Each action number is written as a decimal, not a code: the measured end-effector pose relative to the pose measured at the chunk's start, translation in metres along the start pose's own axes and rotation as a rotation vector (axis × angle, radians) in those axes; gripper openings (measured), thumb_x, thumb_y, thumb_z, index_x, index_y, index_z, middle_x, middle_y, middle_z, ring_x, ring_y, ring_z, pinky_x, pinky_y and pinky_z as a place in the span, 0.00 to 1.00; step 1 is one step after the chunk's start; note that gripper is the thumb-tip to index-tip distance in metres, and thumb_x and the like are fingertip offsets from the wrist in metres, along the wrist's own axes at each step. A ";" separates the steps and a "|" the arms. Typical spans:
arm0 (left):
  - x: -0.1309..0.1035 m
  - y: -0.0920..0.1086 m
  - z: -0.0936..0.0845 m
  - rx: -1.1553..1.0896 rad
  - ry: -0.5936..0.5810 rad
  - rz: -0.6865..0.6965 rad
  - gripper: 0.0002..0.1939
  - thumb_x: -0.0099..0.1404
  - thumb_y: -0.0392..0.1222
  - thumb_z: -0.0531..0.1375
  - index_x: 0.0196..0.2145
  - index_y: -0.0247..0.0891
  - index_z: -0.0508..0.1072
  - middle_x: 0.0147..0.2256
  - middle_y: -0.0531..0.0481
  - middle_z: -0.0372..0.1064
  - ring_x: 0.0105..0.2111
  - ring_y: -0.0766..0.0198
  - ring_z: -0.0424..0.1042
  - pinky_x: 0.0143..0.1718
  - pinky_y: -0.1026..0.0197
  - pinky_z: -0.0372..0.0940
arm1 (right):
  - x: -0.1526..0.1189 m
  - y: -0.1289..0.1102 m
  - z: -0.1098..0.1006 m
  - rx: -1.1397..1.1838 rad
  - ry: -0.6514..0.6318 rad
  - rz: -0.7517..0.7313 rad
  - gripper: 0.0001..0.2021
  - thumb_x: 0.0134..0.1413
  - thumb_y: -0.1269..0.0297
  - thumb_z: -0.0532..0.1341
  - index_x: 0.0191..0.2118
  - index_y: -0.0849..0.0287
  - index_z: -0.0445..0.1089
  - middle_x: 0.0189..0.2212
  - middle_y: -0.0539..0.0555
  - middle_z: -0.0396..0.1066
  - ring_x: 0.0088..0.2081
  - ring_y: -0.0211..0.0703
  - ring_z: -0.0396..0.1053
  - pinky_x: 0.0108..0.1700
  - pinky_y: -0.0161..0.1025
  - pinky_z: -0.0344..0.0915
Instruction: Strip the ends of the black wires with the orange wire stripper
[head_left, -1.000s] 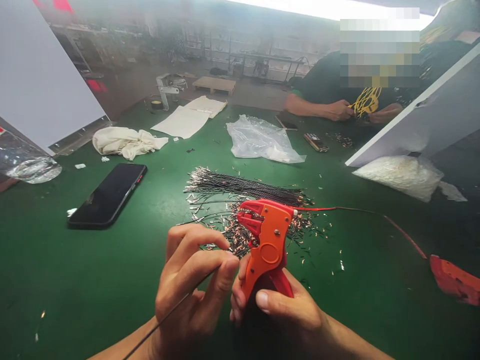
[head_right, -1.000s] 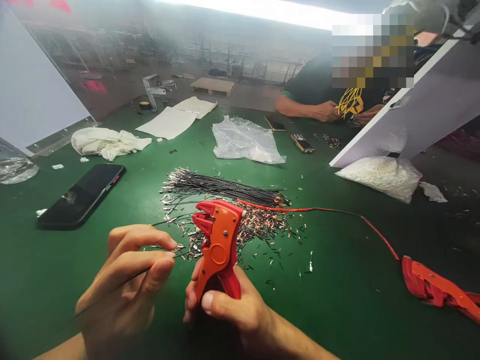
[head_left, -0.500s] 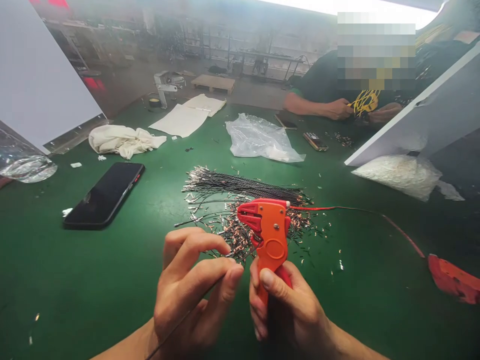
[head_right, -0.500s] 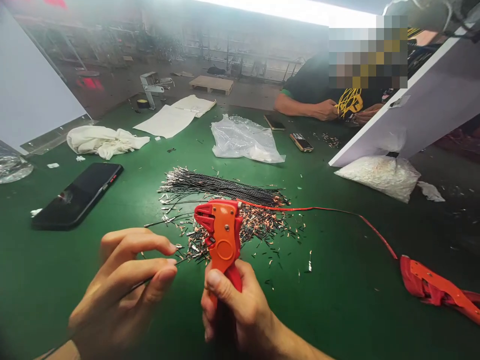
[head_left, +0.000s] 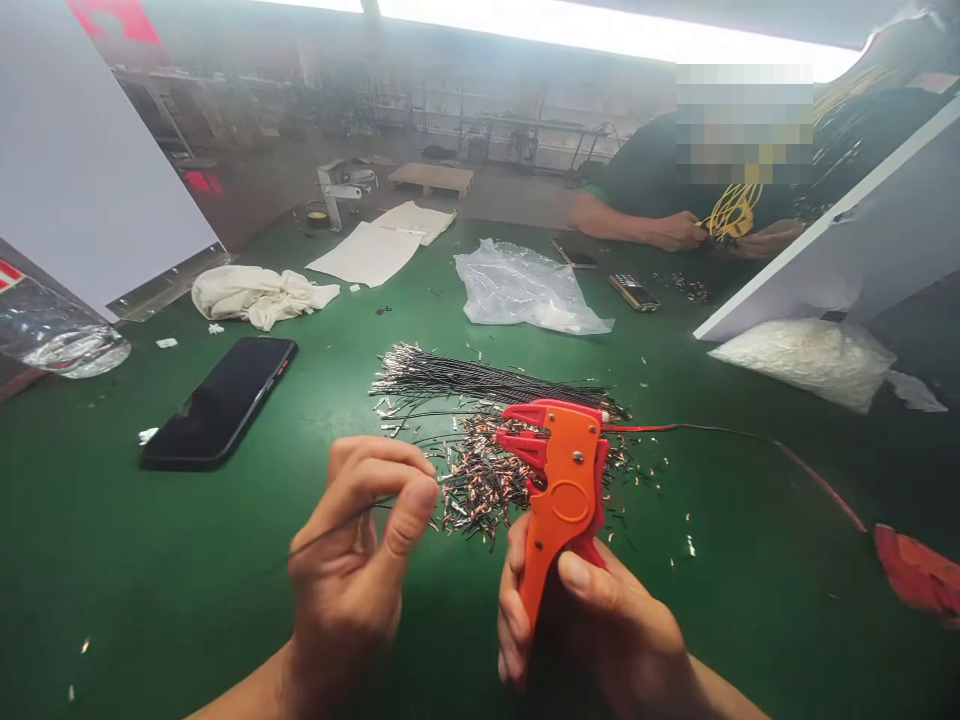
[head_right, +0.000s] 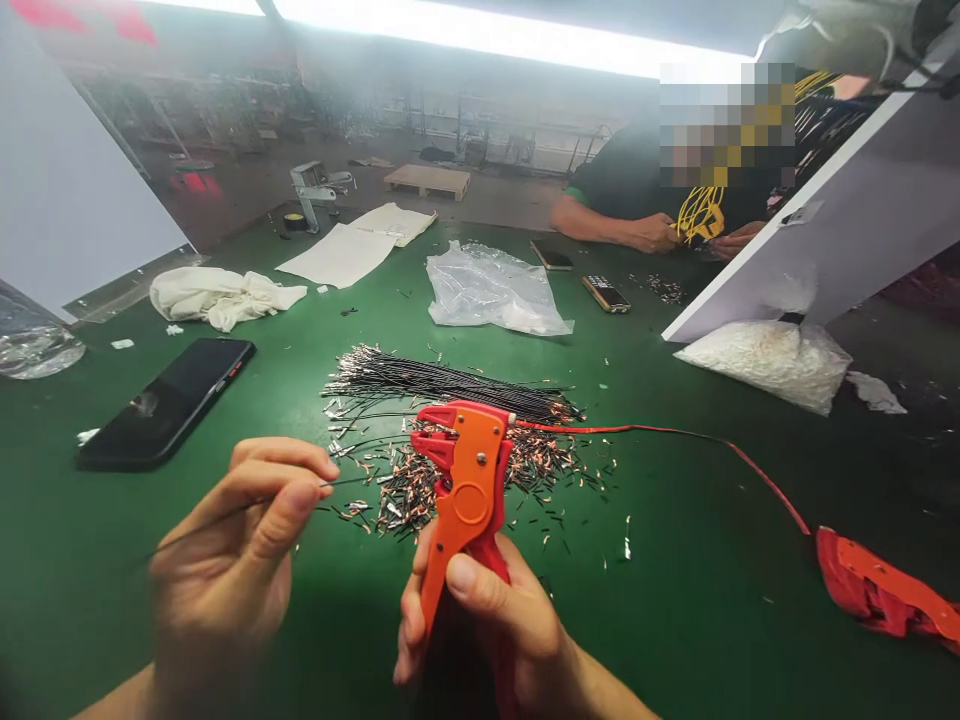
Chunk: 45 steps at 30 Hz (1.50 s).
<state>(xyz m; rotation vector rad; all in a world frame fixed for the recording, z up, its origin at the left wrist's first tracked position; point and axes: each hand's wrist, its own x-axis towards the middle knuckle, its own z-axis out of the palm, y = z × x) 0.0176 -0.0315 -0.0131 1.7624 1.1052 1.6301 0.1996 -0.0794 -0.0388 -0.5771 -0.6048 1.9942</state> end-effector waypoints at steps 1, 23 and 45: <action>0.002 -0.001 0.000 -0.062 0.020 -0.061 0.08 0.68 0.34 0.57 0.30 0.41 0.72 0.33 0.49 0.68 0.39 0.59 0.67 0.37 0.56 0.63 | -0.001 -0.001 -0.001 0.020 -0.009 0.015 0.15 0.57 0.55 0.63 0.40 0.63 0.70 0.26 0.55 0.73 0.26 0.44 0.74 0.31 0.41 0.70; 0.014 -0.002 0.001 -0.501 0.058 -0.439 0.08 0.64 0.42 0.63 0.27 0.40 0.75 0.32 0.52 0.68 0.34 0.67 0.65 0.38 0.67 0.63 | -0.003 0.009 -0.012 -0.062 -0.191 0.078 0.17 0.55 0.56 0.67 0.41 0.63 0.66 0.26 0.53 0.69 0.27 0.37 0.68 0.32 0.36 0.66; 0.012 -0.004 0.000 -0.512 -0.054 -0.533 0.11 0.64 0.44 0.62 0.24 0.41 0.74 0.32 0.53 0.66 0.37 0.65 0.61 0.38 0.67 0.58 | -0.001 0.002 -0.007 -0.240 -0.236 -0.005 0.15 0.55 0.56 0.65 0.33 0.64 0.67 0.21 0.51 0.64 0.22 0.32 0.60 0.25 0.30 0.56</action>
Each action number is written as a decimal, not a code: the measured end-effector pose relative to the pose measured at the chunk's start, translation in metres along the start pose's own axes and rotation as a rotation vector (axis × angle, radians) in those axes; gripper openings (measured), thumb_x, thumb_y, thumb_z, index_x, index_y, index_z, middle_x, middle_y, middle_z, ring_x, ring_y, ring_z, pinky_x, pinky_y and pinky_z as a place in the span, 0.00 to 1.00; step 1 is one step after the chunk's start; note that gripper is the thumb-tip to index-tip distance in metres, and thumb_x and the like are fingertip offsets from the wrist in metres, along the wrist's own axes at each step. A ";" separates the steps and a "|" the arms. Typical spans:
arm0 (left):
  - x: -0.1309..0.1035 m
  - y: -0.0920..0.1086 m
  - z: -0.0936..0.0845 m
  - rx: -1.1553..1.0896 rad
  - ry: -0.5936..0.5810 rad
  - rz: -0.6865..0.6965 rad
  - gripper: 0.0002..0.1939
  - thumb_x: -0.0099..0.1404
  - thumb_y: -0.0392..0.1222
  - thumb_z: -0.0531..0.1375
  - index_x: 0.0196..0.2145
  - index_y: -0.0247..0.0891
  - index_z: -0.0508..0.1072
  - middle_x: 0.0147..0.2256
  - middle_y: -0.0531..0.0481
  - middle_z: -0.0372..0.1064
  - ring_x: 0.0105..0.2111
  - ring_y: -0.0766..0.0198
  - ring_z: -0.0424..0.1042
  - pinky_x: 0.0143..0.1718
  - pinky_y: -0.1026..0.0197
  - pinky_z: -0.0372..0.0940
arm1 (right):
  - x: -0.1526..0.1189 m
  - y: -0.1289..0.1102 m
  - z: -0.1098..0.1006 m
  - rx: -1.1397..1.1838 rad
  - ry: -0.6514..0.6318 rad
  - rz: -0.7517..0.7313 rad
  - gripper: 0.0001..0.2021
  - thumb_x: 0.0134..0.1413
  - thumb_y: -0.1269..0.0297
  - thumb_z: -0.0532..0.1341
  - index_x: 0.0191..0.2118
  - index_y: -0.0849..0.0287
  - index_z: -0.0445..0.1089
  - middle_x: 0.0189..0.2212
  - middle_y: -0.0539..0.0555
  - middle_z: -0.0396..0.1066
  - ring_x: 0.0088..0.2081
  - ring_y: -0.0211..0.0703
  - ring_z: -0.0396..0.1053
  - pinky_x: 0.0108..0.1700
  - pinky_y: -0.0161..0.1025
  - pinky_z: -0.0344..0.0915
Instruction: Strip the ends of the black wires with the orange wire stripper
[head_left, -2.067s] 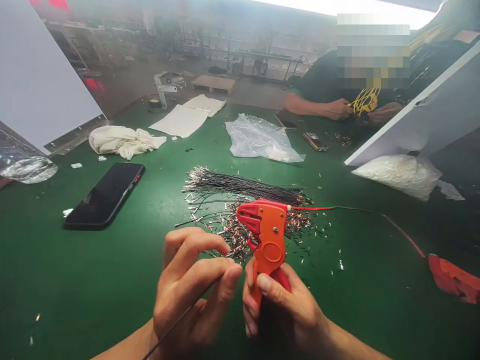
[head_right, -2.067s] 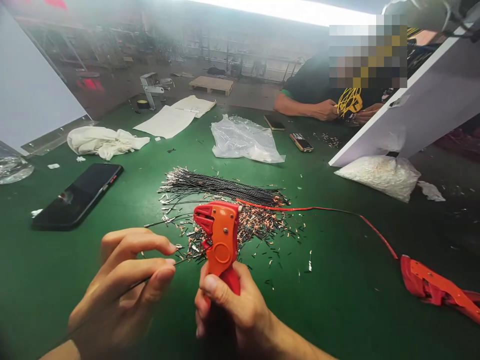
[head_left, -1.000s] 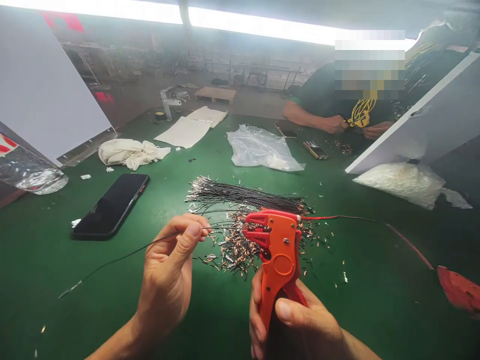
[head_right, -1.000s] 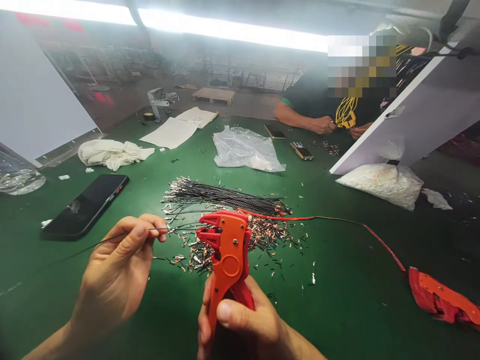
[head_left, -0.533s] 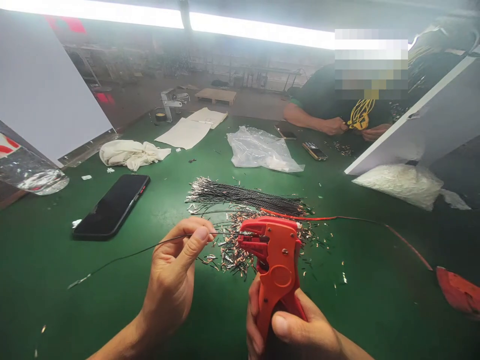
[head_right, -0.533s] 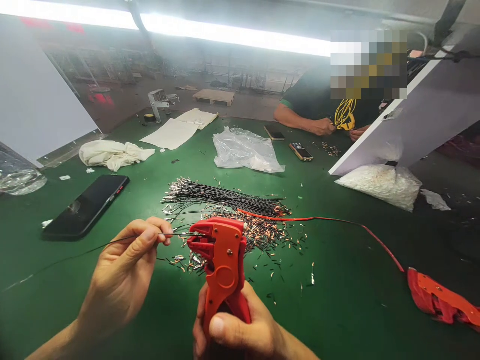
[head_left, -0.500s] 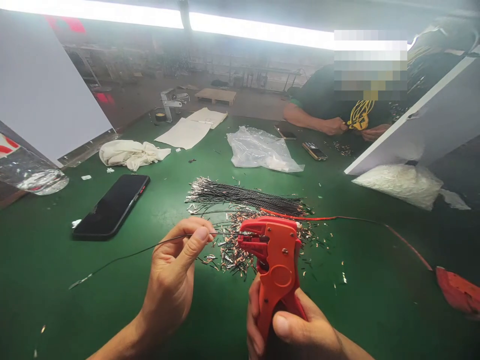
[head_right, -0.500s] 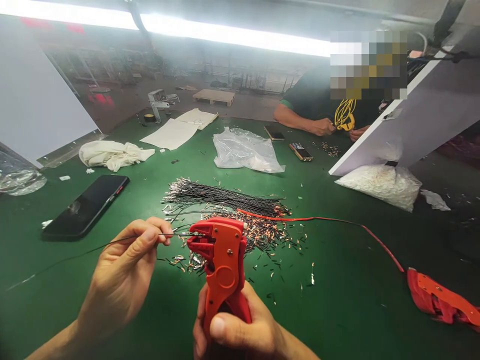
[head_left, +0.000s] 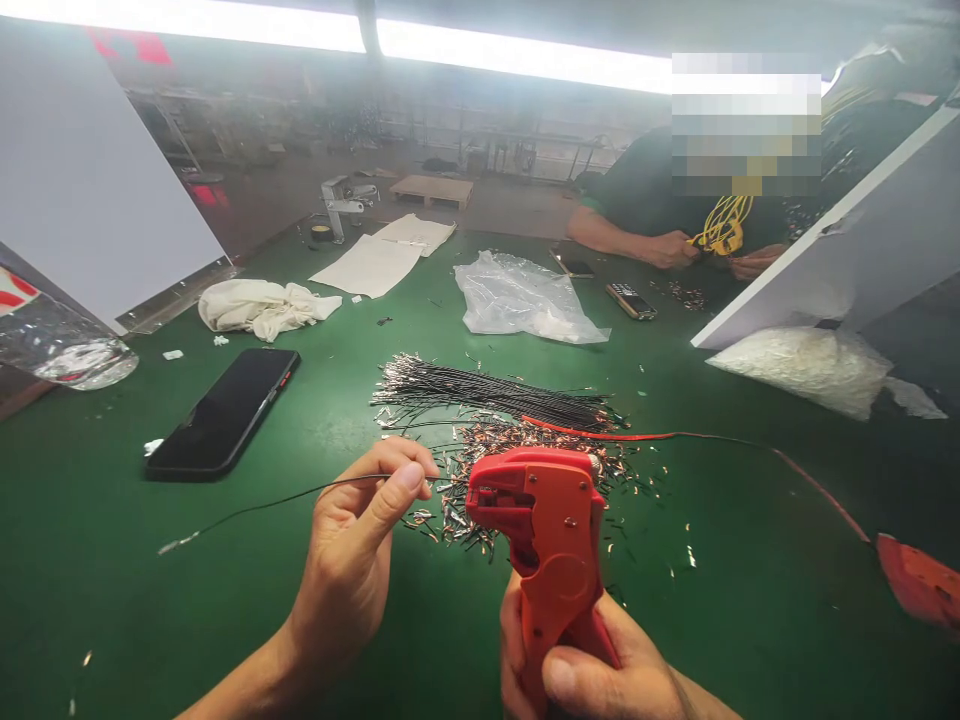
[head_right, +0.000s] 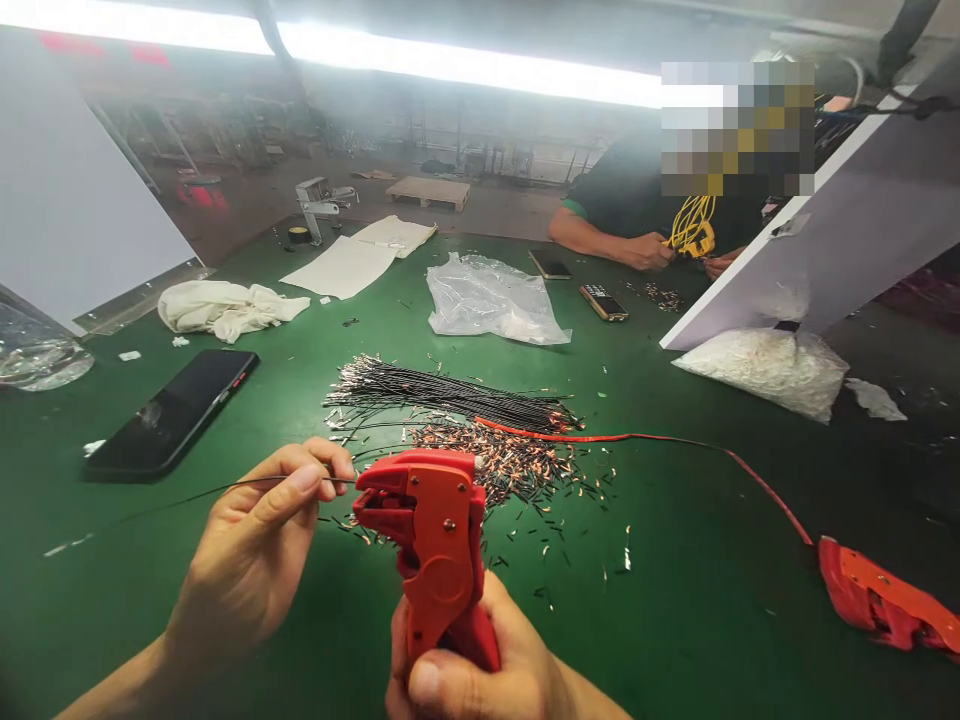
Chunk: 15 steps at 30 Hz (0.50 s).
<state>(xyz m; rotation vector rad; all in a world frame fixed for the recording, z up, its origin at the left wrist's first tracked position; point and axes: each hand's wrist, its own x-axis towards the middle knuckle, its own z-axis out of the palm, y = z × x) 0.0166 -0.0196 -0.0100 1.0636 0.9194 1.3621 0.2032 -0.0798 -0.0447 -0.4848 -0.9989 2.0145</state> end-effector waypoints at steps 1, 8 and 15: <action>0.000 -0.001 0.000 -0.002 -0.010 -0.007 0.11 0.64 0.45 0.62 0.24 0.41 0.74 0.33 0.53 0.66 0.37 0.64 0.61 0.38 0.67 0.58 | 0.000 -0.001 0.000 -0.021 0.005 -0.004 0.14 0.54 0.56 0.65 0.32 0.64 0.67 0.21 0.51 0.64 0.22 0.32 0.60 0.24 0.30 0.55; -0.003 -0.002 0.000 -0.004 -0.067 -0.015 0.11 0.67 0.44 0.60 0.26 0.41 0.73 0.32 0.54 0.65 0.34 0.65 0.61 0.37 0.65 0.57 | 0.000 0.006 0.005 0.005 0.039 0.014 0.16 0.53 0.54 0.67 0.30 0.62 0.65 0.18 0.46 0.59 0.19 0.29 0.56 0.21 0.28 0.54; -0.002 -0.003 0.000 0.015 -0.063 0.008 0.12 0.67 0.42 0.60 0.25 0.40 0.72 0.32 0.53 0.65 0.35 0.65 0.61 0.37 0.64 0.57 | -0.002 0.016 0.000 0.039 0.124 0.014 0.19 0.52 0.49 0.65 0.28 0.61 0.65 0.16 0.42 0.53 0.16 0.27 0.52 0.18 0.26 0.54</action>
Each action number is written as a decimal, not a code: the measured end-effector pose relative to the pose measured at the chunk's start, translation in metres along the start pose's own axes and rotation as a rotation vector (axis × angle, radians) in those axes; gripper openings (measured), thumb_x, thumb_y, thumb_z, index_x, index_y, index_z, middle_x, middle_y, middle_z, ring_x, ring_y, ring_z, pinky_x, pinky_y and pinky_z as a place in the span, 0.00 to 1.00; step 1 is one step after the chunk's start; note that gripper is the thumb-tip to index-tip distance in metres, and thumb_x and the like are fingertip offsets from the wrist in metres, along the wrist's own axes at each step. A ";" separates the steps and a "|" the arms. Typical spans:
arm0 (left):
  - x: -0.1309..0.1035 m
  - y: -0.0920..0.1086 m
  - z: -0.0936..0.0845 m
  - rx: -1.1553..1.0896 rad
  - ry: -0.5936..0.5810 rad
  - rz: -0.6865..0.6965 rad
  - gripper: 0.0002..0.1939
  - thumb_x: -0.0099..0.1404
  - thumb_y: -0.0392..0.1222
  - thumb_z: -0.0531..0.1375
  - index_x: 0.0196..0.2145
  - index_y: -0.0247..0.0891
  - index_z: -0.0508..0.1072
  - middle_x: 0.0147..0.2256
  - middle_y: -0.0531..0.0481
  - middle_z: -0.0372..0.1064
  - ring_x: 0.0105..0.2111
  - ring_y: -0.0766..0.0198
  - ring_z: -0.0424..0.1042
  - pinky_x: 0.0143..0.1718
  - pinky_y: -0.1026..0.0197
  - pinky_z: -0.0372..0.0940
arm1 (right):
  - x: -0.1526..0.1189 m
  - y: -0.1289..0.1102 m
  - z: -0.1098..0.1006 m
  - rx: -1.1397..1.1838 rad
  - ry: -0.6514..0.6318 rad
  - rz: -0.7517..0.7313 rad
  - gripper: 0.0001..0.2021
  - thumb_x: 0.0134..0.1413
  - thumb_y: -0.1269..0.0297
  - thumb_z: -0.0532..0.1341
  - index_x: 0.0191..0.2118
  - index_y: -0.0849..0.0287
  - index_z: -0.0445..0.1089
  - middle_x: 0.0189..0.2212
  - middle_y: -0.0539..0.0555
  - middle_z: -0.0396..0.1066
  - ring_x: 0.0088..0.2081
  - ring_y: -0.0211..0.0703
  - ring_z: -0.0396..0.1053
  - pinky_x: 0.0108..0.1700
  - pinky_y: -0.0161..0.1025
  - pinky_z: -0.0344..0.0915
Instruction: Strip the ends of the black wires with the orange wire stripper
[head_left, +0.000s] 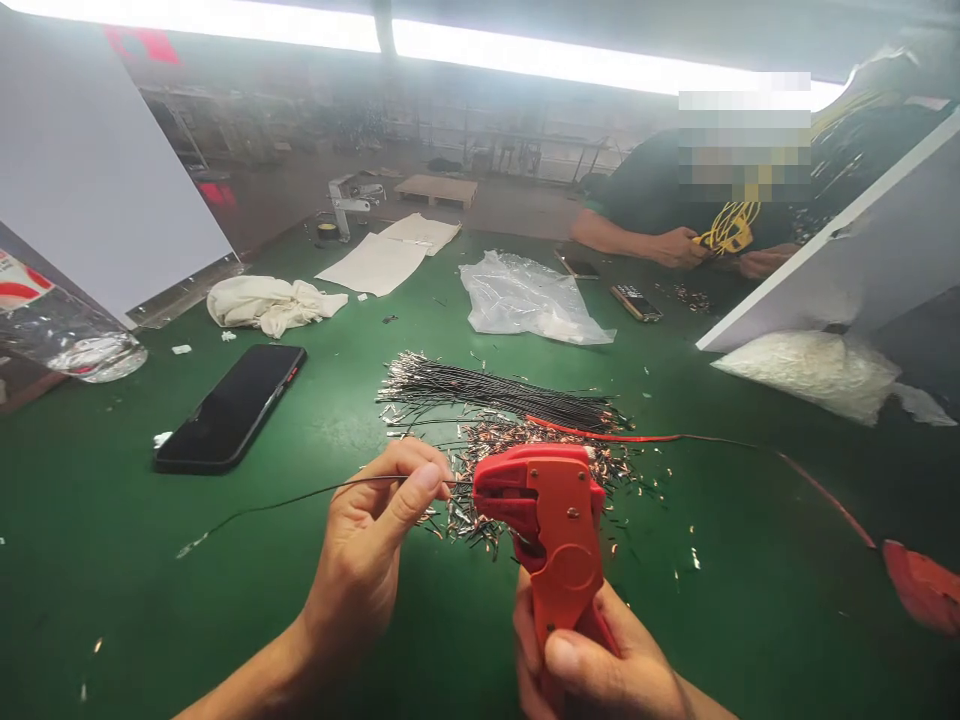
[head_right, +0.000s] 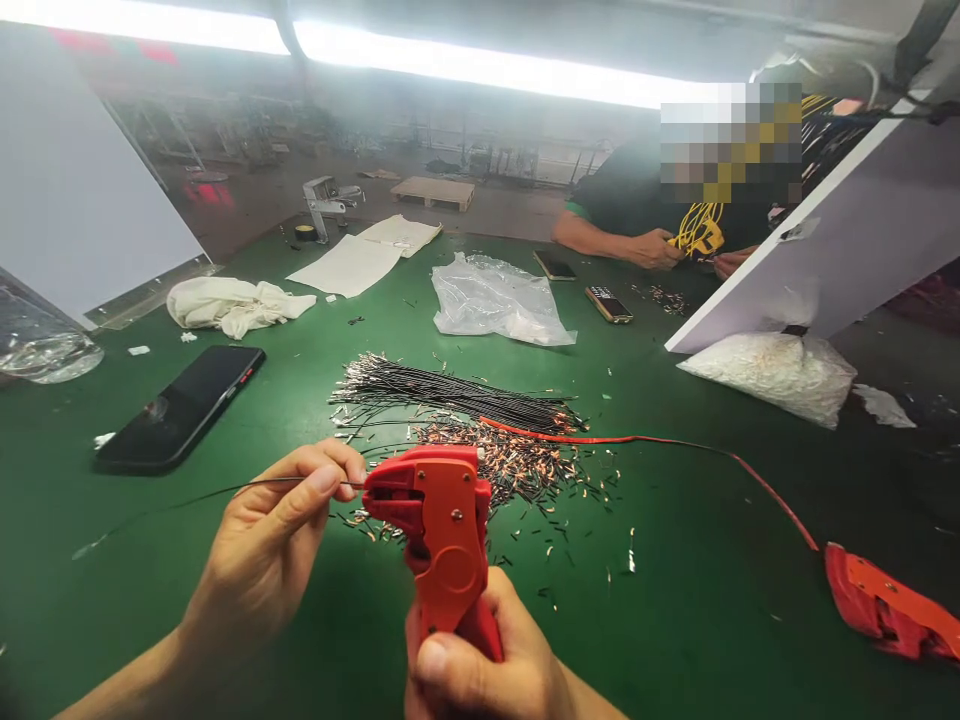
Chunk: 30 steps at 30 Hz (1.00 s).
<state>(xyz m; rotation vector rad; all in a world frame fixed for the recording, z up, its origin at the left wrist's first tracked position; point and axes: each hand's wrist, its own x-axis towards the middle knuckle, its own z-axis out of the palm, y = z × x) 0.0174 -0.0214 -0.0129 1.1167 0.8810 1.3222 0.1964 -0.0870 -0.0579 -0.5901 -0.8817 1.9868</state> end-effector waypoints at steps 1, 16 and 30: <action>0.000 0.000 0.000 0.001 -0.002 -0.001 0.12 0.67 0.43 0.60 0.25 0.40 0.73 0.32 0.53 0.65 0.35 0.65 0.61 0.37 0.64 0.57 | 0.000 -0.001 0.000 -0.013 -0.011 -0.005 0.19 0.53 0.50 0.65 0.27 0.61 0.65 0.17 0.42 0.53 0.16 0.27 0.52 0.18 0.26 0.54; -0.001 -0.003 0.002 0.036 -0.044 -0.037 0.15 0.68 0.46 0.59 0.25 0.40 0.72 0.31 0.52 0.65 0.34 0.64 0.62 0.39 0.62 0.57 | 0.001 -0.005 0.003 -0.131 -0.017 0.021 0.21 0.53 0.45 0.63 0.26 0.61 0.65 0.15 0.45 0.59 0.15 0.28 0.53 0.17 0.28 0.55; 0.001 -0.002 0.003 -0.010 0.013 -0.206 0.20 0.65 0.54 0.61 0.23 0.36 0.76 0.27 0.49 0.66 0.30 0.63 0.63 0.34 0.60 0.58 | -0.013 -0.017 0.013 -0.083 0.207 0.222 0.25 0.47 0.43 0.68 0.34 0.58 0.60 0.17 0.41 0.58 0.18 0.28 0.52 0.21 0.30 0.51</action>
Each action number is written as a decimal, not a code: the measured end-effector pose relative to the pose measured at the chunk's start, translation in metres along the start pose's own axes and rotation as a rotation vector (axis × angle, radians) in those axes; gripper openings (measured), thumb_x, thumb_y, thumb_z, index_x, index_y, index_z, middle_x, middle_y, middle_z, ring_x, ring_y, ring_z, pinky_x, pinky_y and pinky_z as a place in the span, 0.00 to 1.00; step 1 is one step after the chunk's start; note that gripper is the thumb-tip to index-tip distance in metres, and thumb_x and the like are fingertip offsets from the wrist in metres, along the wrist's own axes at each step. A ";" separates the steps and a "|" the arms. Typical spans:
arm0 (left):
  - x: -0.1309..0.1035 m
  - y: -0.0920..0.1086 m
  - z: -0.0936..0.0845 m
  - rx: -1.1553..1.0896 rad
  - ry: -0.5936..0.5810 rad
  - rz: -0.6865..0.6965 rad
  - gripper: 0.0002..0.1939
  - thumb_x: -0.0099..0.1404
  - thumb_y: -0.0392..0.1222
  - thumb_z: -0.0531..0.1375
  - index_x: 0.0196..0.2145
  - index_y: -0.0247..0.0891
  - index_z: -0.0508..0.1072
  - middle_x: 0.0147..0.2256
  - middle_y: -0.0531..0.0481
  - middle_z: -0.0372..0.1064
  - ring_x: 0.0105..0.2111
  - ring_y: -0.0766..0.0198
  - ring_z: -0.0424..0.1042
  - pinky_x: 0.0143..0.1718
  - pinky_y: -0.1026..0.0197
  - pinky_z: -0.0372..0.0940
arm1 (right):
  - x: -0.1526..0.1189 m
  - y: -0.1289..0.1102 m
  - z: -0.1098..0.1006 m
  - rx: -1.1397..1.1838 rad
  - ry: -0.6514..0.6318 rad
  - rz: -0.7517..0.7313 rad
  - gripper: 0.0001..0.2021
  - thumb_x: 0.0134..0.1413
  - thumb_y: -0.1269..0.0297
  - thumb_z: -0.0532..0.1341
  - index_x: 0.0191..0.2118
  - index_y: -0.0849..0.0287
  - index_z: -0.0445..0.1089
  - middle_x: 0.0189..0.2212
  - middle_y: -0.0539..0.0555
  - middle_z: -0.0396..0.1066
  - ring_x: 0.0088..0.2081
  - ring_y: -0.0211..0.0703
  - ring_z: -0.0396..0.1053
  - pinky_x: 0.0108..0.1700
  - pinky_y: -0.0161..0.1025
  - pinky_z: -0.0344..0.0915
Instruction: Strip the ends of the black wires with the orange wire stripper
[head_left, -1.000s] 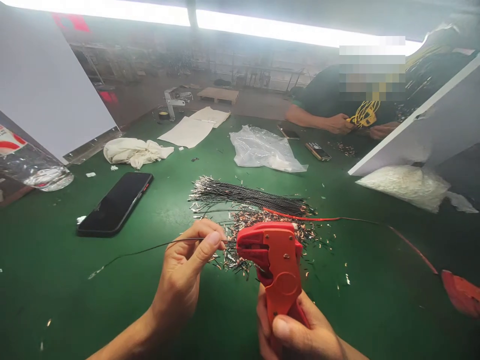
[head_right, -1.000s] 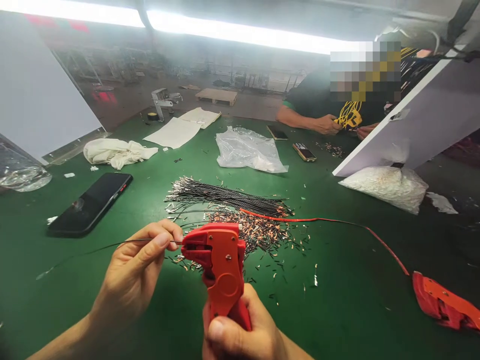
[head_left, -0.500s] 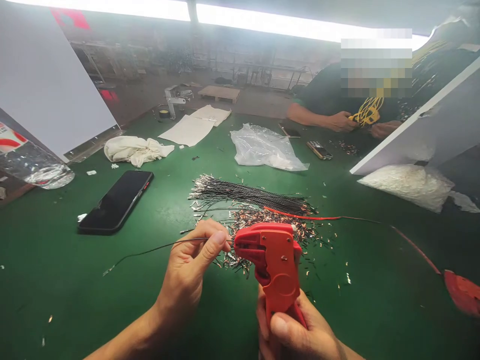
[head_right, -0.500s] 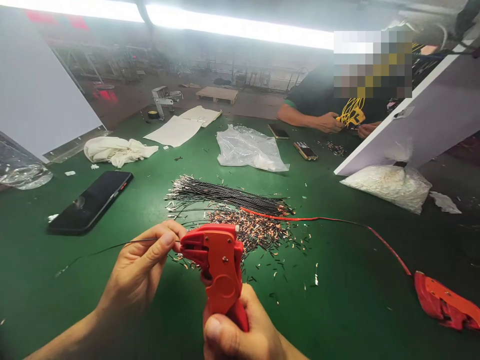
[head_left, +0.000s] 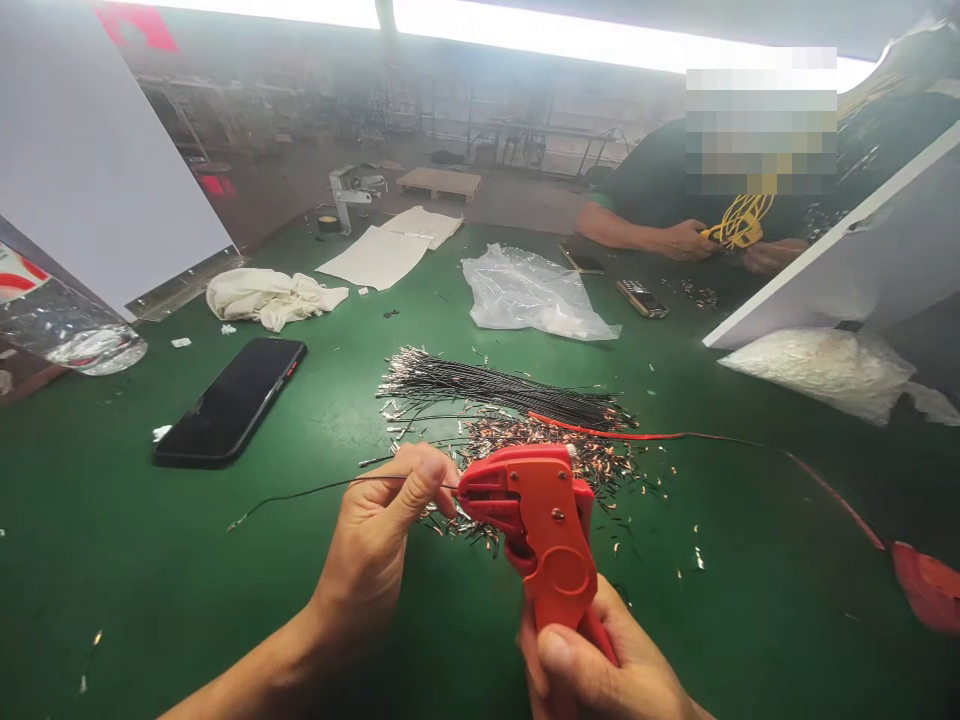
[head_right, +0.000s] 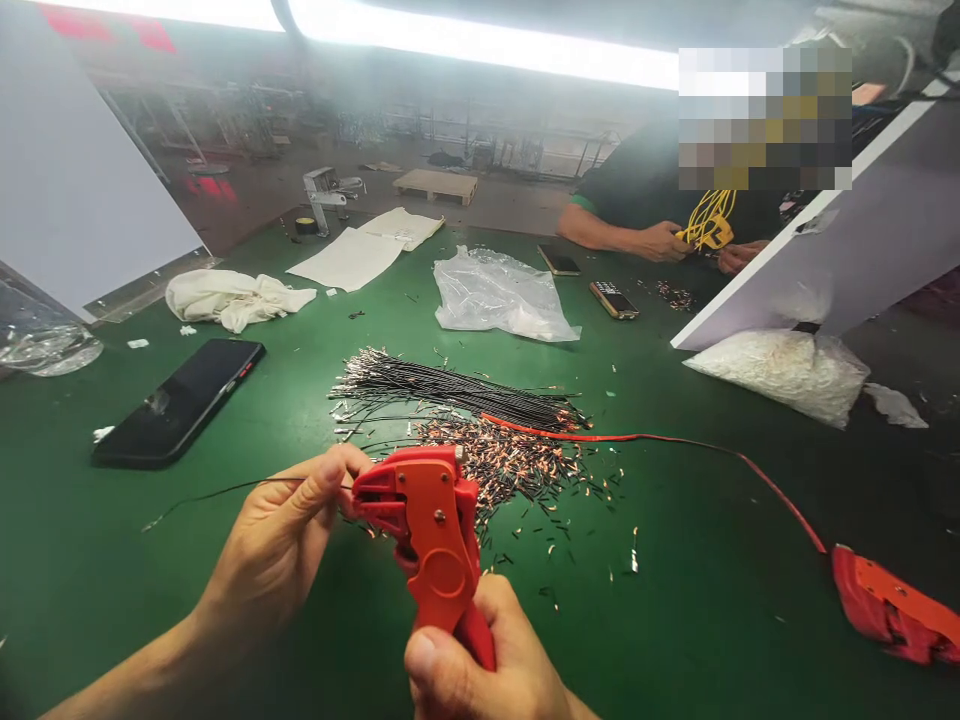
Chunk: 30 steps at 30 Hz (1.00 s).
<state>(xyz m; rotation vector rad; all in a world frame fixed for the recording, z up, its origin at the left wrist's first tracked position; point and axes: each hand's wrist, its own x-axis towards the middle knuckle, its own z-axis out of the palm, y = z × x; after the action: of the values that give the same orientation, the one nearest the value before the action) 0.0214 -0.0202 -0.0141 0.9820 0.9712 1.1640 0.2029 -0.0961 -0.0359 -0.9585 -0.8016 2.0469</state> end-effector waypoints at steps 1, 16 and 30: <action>0.000 0.000 0.001 -0.017 0.005 -0.024 0.20 0.64 0.54 0.62 0.24 0.36 0.76 0.26 0.50 0.66 0.29 0.64 0.63 0.33 0.60 0.58 | -0.001 -0.001 0.001 0.003 0.002 0.003 0.25 0.46 0.43 0.68 0.34 0.57 0.60 0.17 0.40 0.58 0.17 0.28 0.52 0.21 0.30 0.51; 0.006 0.010 0.004 -0.144 0.040 -0.133 0.16 0.56 0.49 0.69 0.21 0.36 0.72 0.23 0.54 0.64 0.27 0.67 0.60 0.33 0.64 0.58 | 0.013 0.007 -0.006 0.021 -0.184 -0.146 0.21 0.53 0.47 0.64 0.26 0.63 0.67 0.16 0.46 0.60 0.17 0.29 0.57 0.20 0.27 0.54; 0.006 0.007 -0.002 0.026 -0.085 -0.031 0.14 0.62 0.48 0.65 0.25 0.37 0.74 0.31 0.51 0.66 0.34 0.64 0.63 0.39 0.62 0.58 | 0.015 0.005 -0.005 0.024 -0.185 -0.104 0.23 0.51 0.43 0.65 0.27 0.62 0.66 0.16 0.45 0.59 0.16 0.29 0.56 0.18 0.27 0.54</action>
<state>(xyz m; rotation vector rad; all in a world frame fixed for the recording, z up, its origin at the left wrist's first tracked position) 0.0185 -0.0127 -0.0085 1.0256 0.9326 1.0784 0.1982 -0.0859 -0.0481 -0.7059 -0.9027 2.0698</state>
